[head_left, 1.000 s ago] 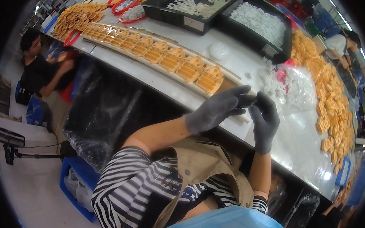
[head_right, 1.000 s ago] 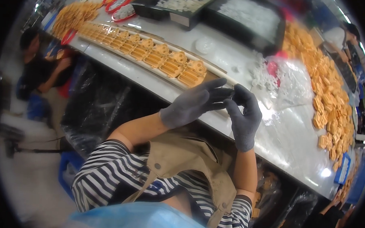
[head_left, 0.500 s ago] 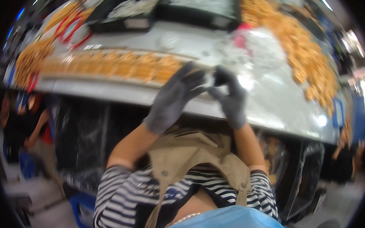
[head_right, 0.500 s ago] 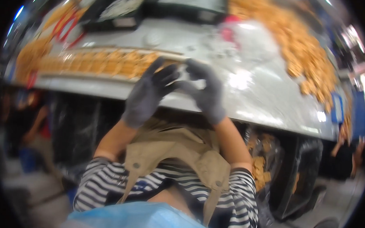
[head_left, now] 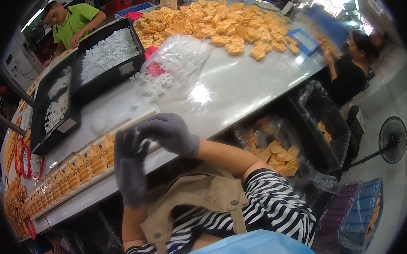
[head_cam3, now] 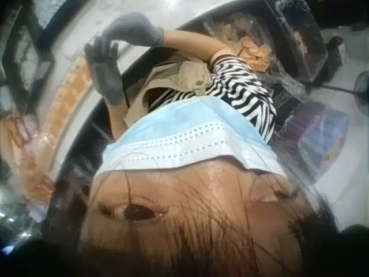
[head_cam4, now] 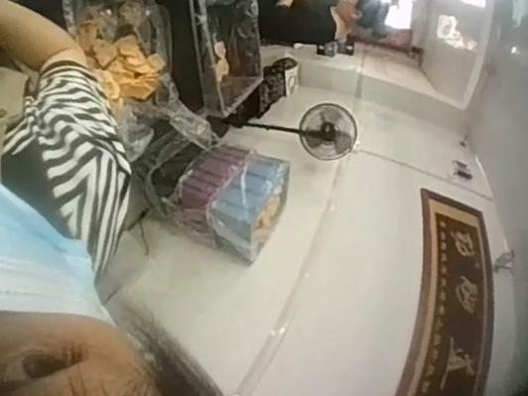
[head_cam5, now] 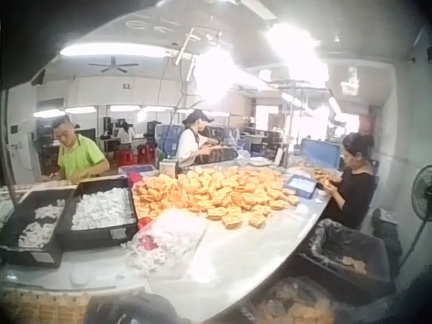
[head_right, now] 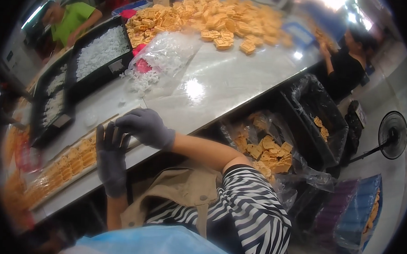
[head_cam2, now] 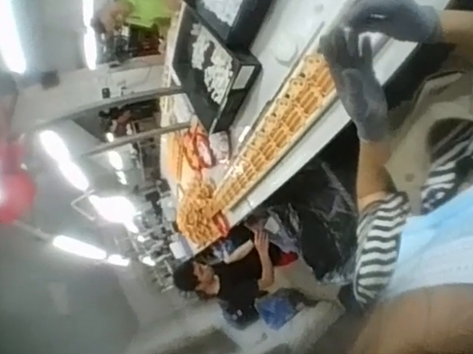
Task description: The person assembles toy waffle pieces by hand.
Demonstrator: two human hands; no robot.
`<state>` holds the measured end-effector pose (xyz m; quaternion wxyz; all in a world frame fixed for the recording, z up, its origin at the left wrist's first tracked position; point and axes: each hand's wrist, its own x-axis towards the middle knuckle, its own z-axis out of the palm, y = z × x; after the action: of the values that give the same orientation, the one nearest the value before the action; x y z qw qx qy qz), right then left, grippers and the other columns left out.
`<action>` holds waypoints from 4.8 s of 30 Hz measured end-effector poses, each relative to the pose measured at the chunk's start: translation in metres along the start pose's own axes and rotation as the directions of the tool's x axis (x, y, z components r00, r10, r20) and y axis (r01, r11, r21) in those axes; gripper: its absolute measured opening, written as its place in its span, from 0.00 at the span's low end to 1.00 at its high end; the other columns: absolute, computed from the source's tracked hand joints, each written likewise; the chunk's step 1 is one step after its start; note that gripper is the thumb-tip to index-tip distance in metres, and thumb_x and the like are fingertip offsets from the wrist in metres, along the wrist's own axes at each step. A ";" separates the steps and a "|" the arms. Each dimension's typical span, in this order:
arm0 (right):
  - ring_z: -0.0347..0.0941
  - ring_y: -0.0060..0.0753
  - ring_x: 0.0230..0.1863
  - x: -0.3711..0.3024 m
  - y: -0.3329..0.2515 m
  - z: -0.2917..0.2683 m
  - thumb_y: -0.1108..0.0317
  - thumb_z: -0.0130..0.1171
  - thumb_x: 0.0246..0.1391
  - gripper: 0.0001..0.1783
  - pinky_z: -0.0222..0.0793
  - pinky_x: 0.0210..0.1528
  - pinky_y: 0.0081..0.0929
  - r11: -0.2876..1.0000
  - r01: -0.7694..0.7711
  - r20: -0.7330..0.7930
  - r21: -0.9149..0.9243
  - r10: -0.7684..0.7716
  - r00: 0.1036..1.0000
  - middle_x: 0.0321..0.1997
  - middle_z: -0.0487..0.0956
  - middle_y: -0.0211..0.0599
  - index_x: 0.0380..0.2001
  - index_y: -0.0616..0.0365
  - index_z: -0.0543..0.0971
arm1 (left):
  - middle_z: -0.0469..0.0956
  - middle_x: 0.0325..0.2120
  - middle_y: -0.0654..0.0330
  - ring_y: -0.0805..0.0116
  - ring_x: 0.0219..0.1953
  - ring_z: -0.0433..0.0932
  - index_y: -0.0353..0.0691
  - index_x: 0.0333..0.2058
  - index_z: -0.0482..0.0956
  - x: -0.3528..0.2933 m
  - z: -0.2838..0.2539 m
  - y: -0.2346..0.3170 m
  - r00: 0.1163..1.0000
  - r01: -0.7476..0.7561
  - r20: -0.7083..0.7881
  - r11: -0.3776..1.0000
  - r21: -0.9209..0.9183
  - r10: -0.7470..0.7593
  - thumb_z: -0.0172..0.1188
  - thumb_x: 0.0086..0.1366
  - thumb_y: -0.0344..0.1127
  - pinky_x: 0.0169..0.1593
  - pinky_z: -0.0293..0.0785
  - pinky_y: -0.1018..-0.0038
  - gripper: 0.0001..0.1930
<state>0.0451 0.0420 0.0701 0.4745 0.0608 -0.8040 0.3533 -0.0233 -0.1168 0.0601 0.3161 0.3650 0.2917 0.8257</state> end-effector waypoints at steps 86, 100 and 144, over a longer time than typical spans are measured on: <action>0.70 0.21 0.35 -0.025 -0.021 -0.002 0.79 0.56 0.52 0.11 0.68 0.39 0.19 0.697 -0.584 0.116 0.416 0.596 0.795 0.37 0.76 0.35 0.41 0.64 0.75 | 0.67 0.56 0.48 0.59 0.60 0.65 0.35 0.60 0.58 -0.004 -0.004 -0.008 0.978 0.098 -0.094 0.810 -0.578 -0.185 0.44 0.69 0.32 0.66 0.55 0.62 0.22; 0.74 0.22 0.40 -0.011 0.038 -0.003 0.73 0.52 0.58 0.12 0.70 0.44 0.20 0.772 -0.564 0.174 0.293 0.538 0.825 0.39 0.79 0.36 0.45 0.64 0.77 | 0.71 0.52 0.47 0.60 0.57 0.68 0.33 0.62 0.56 -0.007 -0.020 -0.012 0.962 0.163 -0.175 0.955 -0.248 -0.210 0.46 0.68 0.33 0.65 0.57 0.63 0.25; 0.70 0.28 0.53 -0.001 -0.009 -0.077 0.65 0.52 0.59 0.22 0.63 0.58 0.25 0.310 -0.833 0.583 0.459 0.602 0.545 0.51 0.75 0.40 0.54 0.67 0.70 | 0.69 0.54 0.52 0.59 0.44 0.76 0.48 0.65 0.52 0.023 0.041 0.004 0.889 0.453 0.058 0.853 -0.260 -0.455 0.45 0.68 0.52 0.55 0.67 0.59 0.31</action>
<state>0.1053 0.0834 0.0971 0.0713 -0.0823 -0.6062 0.7879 -0.0043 -0.0921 0.0962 0.5472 0.2377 0.2568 0.7604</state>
